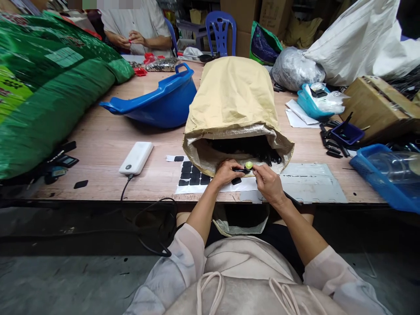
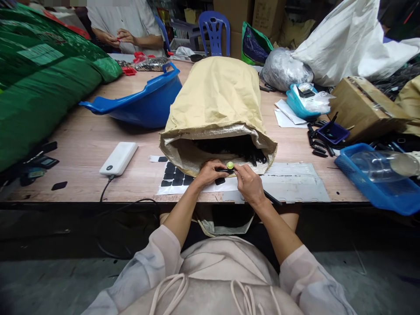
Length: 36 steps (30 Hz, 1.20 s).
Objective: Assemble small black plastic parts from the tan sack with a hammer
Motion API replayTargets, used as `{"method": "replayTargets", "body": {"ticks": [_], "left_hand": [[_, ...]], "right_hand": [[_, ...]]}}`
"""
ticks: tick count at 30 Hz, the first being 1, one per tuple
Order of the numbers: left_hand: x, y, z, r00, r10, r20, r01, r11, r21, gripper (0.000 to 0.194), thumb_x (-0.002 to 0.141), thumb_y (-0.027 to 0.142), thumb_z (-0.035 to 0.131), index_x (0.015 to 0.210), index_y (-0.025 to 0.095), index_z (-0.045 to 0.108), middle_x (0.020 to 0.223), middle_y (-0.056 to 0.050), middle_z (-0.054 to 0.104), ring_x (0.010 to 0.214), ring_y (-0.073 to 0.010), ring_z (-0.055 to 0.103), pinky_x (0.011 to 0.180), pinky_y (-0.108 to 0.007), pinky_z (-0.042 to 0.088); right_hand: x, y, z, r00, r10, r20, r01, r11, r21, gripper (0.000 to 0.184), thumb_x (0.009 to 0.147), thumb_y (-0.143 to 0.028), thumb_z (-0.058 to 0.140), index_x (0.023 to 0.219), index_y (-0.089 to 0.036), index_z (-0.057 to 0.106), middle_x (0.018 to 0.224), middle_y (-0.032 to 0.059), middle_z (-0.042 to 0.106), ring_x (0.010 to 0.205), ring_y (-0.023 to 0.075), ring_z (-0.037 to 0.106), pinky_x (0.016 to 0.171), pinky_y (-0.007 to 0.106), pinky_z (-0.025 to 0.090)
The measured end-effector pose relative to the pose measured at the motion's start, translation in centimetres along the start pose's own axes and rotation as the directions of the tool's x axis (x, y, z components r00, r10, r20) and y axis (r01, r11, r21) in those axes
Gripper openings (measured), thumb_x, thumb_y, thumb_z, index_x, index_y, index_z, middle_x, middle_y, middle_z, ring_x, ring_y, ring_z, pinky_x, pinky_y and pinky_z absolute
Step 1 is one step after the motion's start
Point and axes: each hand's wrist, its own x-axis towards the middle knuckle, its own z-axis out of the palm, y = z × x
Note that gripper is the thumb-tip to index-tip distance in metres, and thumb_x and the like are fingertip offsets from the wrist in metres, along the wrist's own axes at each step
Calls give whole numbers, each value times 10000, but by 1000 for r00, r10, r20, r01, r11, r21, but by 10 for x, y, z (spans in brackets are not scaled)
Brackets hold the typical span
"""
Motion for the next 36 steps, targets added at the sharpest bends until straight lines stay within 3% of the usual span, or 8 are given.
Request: {"method": "replayTargets", "body": {"ticks": [14, 18, 20, 22, 23, 25, 29, 36], "left_hand": [[1, 8, -8, 997, 71, 6, -71, 977, 201, 154, 784, 249, 826, 937, 235, 824, 875, -23, 711, 950, -225, 666, 908, -332, 507], [-34, 21, 4, 976, 216, -36, -209, 967, 148, 191, 938, 321, 683, 1061, 227, 795, 1047, -89, 729, 1053, -252, 664, 978, -387, 508], [-72, 25, 21, 942, 321, 101, -331, 938, 105, 274, 993, 393, 610, 1143, 233, 774, 1119, -127, 739, 1100, -269, 669, 1022, -417, 498], [-110, 19, 43, 824, 356, 441, -407, 913, 24, 314, 982, 455, 626, 1183, 259, 767, 1120, -126, 759, 1062, -259, 693, 1015, -393, 507], [-125, 12, 53, 788, 313, 531, -380, 925, 19, 335, 990, 468, 606, 1212, 268, 760, 1121, -120, 765, 1042, -247, 703, 1002, -372, 517], [-142, -10, 72, 819, 135, 558, -215, 974, 79, 362, 1024, 443, 534, 1291, 286, 723, 1183, -96, 764, 1093, -235, 708, 1005, -345, 530], [-125, -57, 99, 912, -291, 289, 210, 937, 278, 411, 987, 331, 579, 1387, 296, 671, 1276, -78, 753, 1310, -296, 627, 1161, -441, 457], [-102, -79, 116, 856, -432, 285, 326, 878, 350, 457, 949, 213, 612, 1398, 268, 672, 1323, -117, 730, 1463, -369, 496, 1264, -550, 310]], "right_hand": [[15, 56, -10, 993, -109, 54, 120, 954, -274, 291, 1011, -212, 502, 1147, -230, 758, 970, 71, 721, 887, 214, 590, 820, 348, 472], [5, 64, -3, 991, -125, 41, 132, 946, -295, 307, 1020, -215, 484, 1182, -215, 744, 998, 85, 710, 892, 223, 566, 844, 371, 454], [3, 65, -1, 992, -124, 36, 129, 951, -282, 304, 1021, -225, 489, 1191, -212, 740, 1003, 91, 702, 902, 230, 560, 852, 378, 452], [3, 66, 1, 992, -119, 39, 125, 955, -268, 299, 1011, -227, 501, 1193, -214, 738, 1000, 96, 690, 913, 239, 555, 864, 387, 451], [4, 66, 2, 993, -114, 41, 121, 958, -260, 298, 1004, -225, 507, 1193, -217, 737, 997, 97, 683, 916, 243, 552, 869, 393, 451], [5, 67, 3, 994, -102, 44, 110, 963, -247, 298, 992, -220, 512, 1191, -225, 735, 990, 95, 671, 918, 247, 545, 873, 400, 450], [6, 66, 5, 995, -93, 29, 98, 961, -260, 288, 996, -227, 501, 1166, -227, 733, 989, 88, 667, 913, 244, 539, 865, 395, 447], [5, 63, 1, 994, -110, 24, 112, 956, -271, 291, 1007, -237, 484, 1151, -207, 736, 977, 100, 670, 902, 249, 525, 855, 397, 447]]}}
